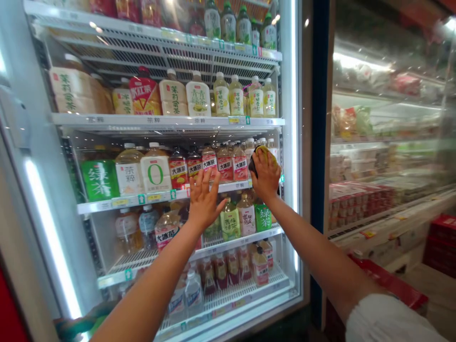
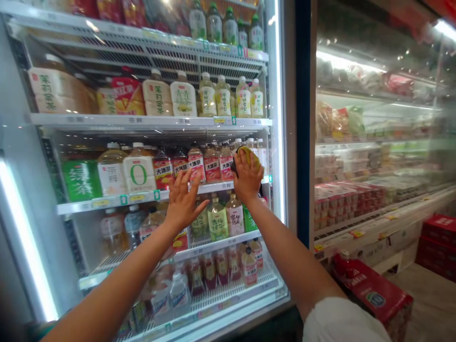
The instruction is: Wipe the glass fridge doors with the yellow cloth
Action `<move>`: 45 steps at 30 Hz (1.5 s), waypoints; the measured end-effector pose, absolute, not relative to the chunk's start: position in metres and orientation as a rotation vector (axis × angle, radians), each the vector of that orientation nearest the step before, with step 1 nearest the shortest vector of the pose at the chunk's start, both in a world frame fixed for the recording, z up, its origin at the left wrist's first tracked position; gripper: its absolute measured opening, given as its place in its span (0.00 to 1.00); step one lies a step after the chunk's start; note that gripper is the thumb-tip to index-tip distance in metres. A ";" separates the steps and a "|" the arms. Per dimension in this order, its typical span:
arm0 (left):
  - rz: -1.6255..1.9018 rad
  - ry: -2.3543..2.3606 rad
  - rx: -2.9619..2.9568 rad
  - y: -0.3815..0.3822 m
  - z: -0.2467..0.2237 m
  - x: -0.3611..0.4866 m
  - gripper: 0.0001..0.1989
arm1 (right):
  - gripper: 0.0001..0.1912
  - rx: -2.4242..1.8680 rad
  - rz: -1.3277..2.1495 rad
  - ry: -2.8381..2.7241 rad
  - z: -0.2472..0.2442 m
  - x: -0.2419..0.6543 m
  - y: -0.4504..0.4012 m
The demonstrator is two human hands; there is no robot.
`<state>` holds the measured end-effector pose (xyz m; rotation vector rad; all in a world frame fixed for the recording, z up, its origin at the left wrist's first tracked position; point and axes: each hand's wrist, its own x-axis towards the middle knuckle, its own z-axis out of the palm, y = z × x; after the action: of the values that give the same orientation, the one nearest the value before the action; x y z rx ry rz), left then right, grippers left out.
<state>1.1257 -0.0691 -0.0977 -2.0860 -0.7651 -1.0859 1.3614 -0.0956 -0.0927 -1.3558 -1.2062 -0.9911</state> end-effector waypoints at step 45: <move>-0.912 -0.784 -2.103 -0.069 -0.105 0.966 0.42 | 0.32 -1.297 -1.181 -1.716 -0.118 1.183 -0.101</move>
<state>0.9661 -0.0688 -0.1054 -2.1026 -0.7841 -0.9122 1.1832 -0.1005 -0.1181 -1.2966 -1.7160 -1.1812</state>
